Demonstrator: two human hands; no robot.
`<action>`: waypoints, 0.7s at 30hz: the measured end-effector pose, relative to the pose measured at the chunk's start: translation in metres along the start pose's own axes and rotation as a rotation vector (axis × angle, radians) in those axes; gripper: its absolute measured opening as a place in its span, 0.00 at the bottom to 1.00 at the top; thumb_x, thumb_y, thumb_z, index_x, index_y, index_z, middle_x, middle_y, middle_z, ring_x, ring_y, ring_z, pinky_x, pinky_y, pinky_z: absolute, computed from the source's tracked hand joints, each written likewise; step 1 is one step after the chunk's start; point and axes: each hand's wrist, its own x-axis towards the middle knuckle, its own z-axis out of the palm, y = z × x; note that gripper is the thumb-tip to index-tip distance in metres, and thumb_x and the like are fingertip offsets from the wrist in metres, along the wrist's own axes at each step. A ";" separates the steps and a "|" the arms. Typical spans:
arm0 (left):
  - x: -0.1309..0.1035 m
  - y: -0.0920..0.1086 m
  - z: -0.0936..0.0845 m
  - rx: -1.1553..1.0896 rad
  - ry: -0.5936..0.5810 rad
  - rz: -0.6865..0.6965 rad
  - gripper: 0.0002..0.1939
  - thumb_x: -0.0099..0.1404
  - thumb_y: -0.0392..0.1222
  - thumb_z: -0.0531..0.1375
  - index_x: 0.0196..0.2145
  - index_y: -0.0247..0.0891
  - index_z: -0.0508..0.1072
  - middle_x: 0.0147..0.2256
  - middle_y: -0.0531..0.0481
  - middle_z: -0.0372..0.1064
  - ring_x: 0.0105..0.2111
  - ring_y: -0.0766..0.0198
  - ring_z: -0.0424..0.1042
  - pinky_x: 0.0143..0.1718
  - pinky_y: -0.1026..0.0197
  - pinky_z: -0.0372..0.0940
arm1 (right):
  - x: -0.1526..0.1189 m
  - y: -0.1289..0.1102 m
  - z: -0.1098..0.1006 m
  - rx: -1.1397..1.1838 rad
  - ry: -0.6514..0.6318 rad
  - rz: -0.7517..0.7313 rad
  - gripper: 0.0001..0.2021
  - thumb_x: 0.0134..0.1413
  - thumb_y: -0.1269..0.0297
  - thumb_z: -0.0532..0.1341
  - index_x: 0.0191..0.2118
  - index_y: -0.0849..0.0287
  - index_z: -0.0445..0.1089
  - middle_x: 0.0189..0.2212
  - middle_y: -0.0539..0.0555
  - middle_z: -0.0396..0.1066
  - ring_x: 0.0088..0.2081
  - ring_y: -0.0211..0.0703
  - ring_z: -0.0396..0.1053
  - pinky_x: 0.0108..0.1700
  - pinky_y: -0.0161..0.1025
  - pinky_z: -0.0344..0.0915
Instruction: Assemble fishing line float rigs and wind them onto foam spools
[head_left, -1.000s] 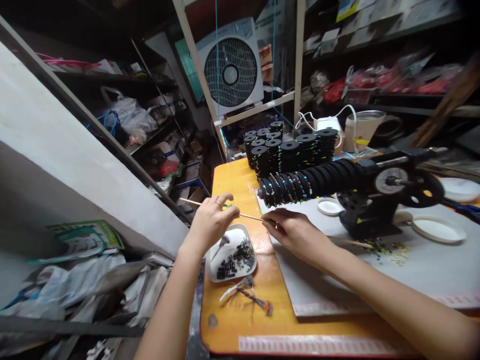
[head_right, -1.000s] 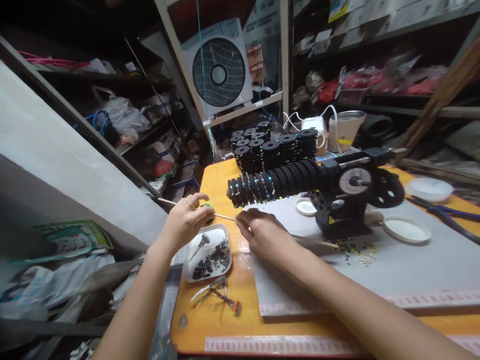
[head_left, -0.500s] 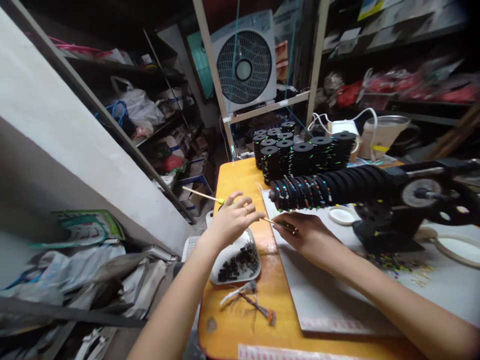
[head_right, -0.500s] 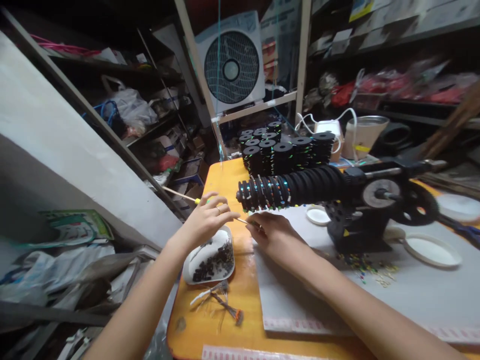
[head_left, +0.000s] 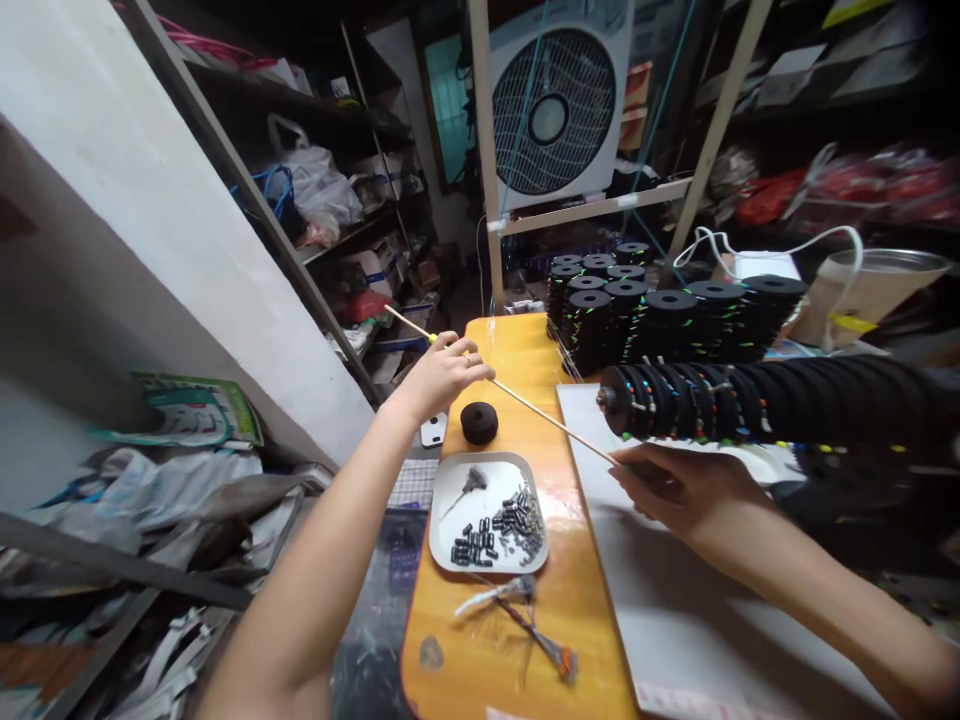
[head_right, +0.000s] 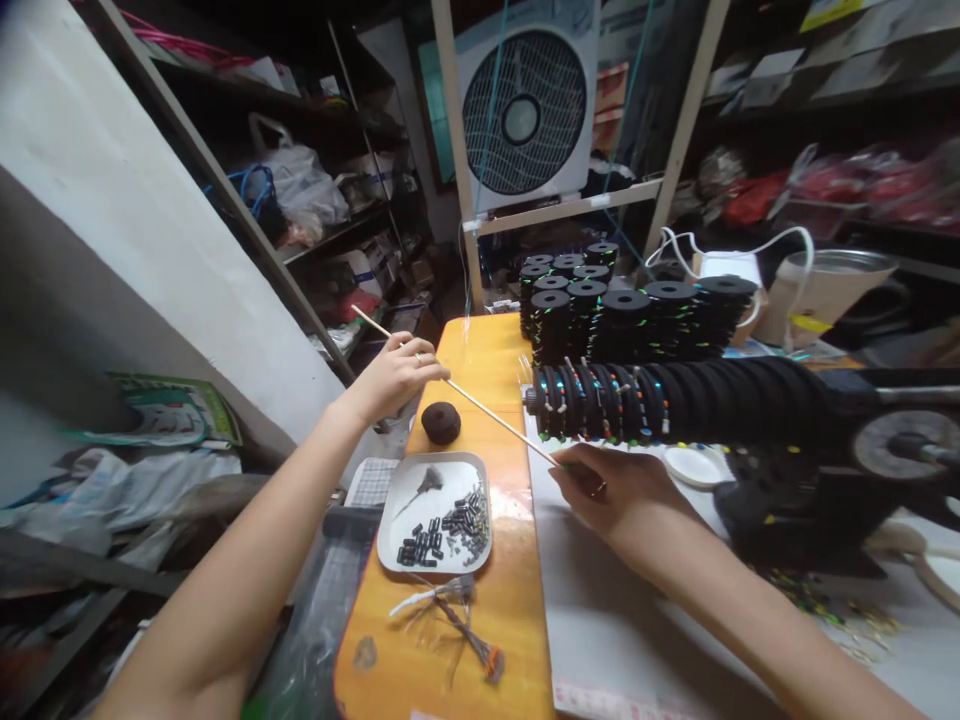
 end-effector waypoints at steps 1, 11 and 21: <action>0.001 -0.005 0.000 -0.001 -0.004 -0.008 0.12 0.73 0.33 0.55 0.44 0.44 0.77 0.39 0.48 0.80 0.49 0.56 0.70 0.54 0.50 0.55 | -0.001 0.002 0.000 -0.004 0.008 0.007 0.12 0.61 0.55 0.59 0.37 0.55 0.76 0.22 0.51 0.77 0.22 0.45 0.74 0.27 0.39 0.68; 0.023 -0.024 0.013 -0.095 -0.043 0.011 0.13 0.72 0.29 0.52 0.45 0.38 0.76 0.45 0.45 0.77 0.49 0.58 0.70 0.52 0.53 0.63 | -0.007 0.002 -0.004 0.198 0.077 0.171 0.15 0.56 0.49 0.61 0.37 0.54 0.78 0.24 0.53 0.78 0.25 0.47 0.77 0.31 0.41 0.71; 0.062 -0.001 0.090 -0.226 -0.203 0.066 0.12 0.71 0.44 0.60 0.49 0.37 0.73 0.50 0.43 0.72 0.46 0.57 0.74 0.47 0.49 0.72 | -0.010 0.012 0.011 0.703 0.216 0.390 0.26 0.44 0.40 0.69 0.38 0.60 0.78 0.21 0.53 0.74 0.26 0.44 0.73 0.38 0.45 0.73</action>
